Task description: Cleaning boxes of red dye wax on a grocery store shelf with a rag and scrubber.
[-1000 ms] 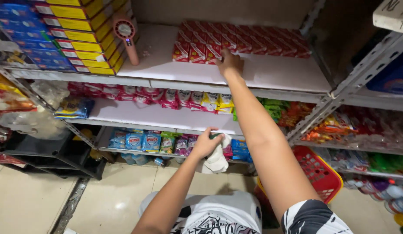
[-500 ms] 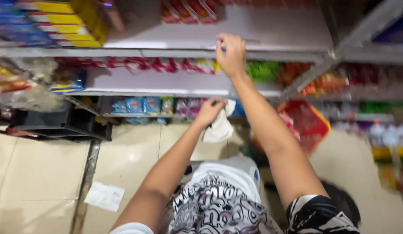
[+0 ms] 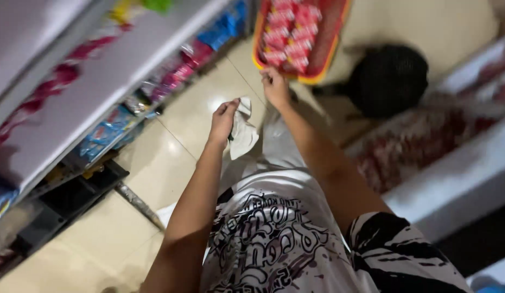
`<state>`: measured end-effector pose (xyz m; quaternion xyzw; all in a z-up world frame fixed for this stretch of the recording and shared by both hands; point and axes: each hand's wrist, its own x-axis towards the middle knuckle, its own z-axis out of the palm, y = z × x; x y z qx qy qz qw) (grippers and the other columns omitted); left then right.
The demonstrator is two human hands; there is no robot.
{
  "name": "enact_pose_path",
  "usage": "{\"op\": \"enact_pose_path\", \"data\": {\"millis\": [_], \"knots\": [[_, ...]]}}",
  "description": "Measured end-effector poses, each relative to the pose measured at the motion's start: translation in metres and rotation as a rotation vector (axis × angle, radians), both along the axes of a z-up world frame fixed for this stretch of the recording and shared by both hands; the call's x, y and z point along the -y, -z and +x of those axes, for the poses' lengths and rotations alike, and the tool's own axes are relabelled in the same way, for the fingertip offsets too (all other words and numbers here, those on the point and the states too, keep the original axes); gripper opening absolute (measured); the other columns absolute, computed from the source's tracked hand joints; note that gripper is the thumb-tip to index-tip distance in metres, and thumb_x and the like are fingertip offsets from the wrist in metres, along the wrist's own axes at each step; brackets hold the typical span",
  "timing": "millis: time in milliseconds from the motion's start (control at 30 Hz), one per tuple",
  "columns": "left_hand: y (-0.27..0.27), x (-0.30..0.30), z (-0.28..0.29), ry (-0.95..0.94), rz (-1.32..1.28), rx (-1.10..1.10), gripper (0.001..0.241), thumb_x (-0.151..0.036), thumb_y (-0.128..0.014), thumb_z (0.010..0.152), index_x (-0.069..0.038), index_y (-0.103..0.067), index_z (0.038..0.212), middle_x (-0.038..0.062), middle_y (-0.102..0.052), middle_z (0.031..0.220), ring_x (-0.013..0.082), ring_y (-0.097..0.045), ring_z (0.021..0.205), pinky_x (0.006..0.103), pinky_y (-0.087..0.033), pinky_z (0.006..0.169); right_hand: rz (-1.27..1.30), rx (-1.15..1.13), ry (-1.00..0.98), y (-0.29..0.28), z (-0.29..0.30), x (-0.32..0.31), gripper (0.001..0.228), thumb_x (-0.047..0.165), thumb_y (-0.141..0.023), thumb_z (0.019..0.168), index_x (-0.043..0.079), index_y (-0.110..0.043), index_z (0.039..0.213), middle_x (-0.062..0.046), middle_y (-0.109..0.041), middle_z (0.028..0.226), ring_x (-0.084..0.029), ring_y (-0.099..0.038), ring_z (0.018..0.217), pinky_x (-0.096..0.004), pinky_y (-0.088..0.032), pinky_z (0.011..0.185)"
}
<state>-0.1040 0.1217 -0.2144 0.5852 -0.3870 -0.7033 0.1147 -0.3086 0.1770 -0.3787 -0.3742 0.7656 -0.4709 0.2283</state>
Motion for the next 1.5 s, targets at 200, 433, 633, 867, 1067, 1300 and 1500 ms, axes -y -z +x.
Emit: {"op": "enact_pose_path", "data": {"millis": [200, 433, 633, 867, 1067, 1300, 1500], "knots": [[0.064, -0.018, -0.079, 0.087, 0.150, 0.105, 0.033, -0.038, -0.064, 0.094, -0.005, -0.070, 0.099, 0.009, -0.070, 0.111, 0.0200, -0.062, 0.105, 0.0307, -0.050, 0.095, 0.132, 0.150, 0.228, 0.074, -0.070, -0.055, 0.028, 0.000, -0.060, 0.085, 0.015, -0.069, 0.107, 0.000, -0.069, 0.085, -0.016, -0.063, 0.074, -0.029, -0.053, 0.070], [0.153, 0.001, -0.177, -0.047, 0.128, 0.039, 0.031, -0.031, -0.064, 0.095, -0.002, -0.072, 0.100, 0.005, -0.072, 0.106, 0.0143, -0.062, 0.102, 0.0250, -0.046, 0.096, 0.311, 0.272, 0.347, 0.127, -0.137, -0.002, 0.027, 0.006, -0.065, 0.090, 0.022, -0.069, 0.111, -0.002, -0.079, 0.098, -0.021, -0.075, 0.083, -0.037, -0.060, 0.071], [0.195, 0.034, -0.218, -0.106, -0.041, 0.090, 0.030, -0.035, -0.063, 0.094, -0.006, -0.071, 0.086, 0.000, -0.065, 0.088, 0.0125, -0.053, 0.086, 0.0242, -0.046, 0.084, 0.260, 0.304, 0.275, 0.273, -0.146, 0.055, 0.046, 0.024, -0.070, 0.088, 0.017, -0.064, 0.134, -0.009, -0.077, 0.098, -0.019, -0.071, 0.072, -0.032, -0.059, 0.062], [0.191, 0.039, -0.217, -0.249, 0.040, 0.081, 0.036, -0.031, -0.060, 0.094, 0.000, -0.073, 0.107, 0.009, -0.071, 0.116, 0.0184, -0.061, 0.110, 0.0276, -0.046, 0.099, 0.031, 0.358, 0.576, 0.338, -0.113, 0.088, 0.048, 0.022, -0.090, 0.071, 0.005, -0.057, 0.102, -0.008, -0.071, 0.087, -0.021, -0.070, 0.074, -0.033, -0.058, 0.073], [0.136, 0.020, -0.205, -0.309, 0.093, 0.099, 0.040, -0.038, -0.060, 0.094, -0.001, -0.068, 0.108, 0.011, -0.070, 0.113, 0.0193, -0.060, 0.108, 0.0304, -0.046, 0.098, -0.112, 0.632, 0.610, 0.261, -0.131, 0.077, 0.042, 0.002, -0.083, 0.068, 0.005, -0.063, 0.105, -0.010, -0.072, 0.090, -0.021, -0.067, 0.076, -0.033, -0.058, 0.069], [0.021, -0.008, -0.107, 0.201, -0.197, 0.099, 0.022, -0.016, -0.073, 0.082, -0.014, -0.075, 0.104, 0.009, -0.073, 0.088, 0.0216, -0.068, 0.085, 0.0339, -0.056, 0.080, -0.075, 0.593, 0.322, 0.029, -0.064, 0.005, 0.044, 0.015, -0.081, 0.078, 0.015, -0.071, 0.121, -0.001, -0.066, 0.106, -0.017, -0.061, 0.104, -0.035, -0.051, 0.096], [-0.095, -0.013, 0.027, 0.437, -0.421, 0.265, 0.063, -0.033, -0.076, 0.076, -0.028, -0.046, 0.132, 0.009, -0.070, 0.113, 0.0378, -0.066, 0.114, 0.0506, -0.051, 0.097, 0.035, 1.132, 0.362, -0.187, 0.100, -0.013, 0.033, 0.038, -0.083, 0.082, 0.015, -0.074, 0.103, -0.008, -0.075, 0.088, -0.020, -0.071, 0.071, -0.031, -0.059, 0.060]]}}
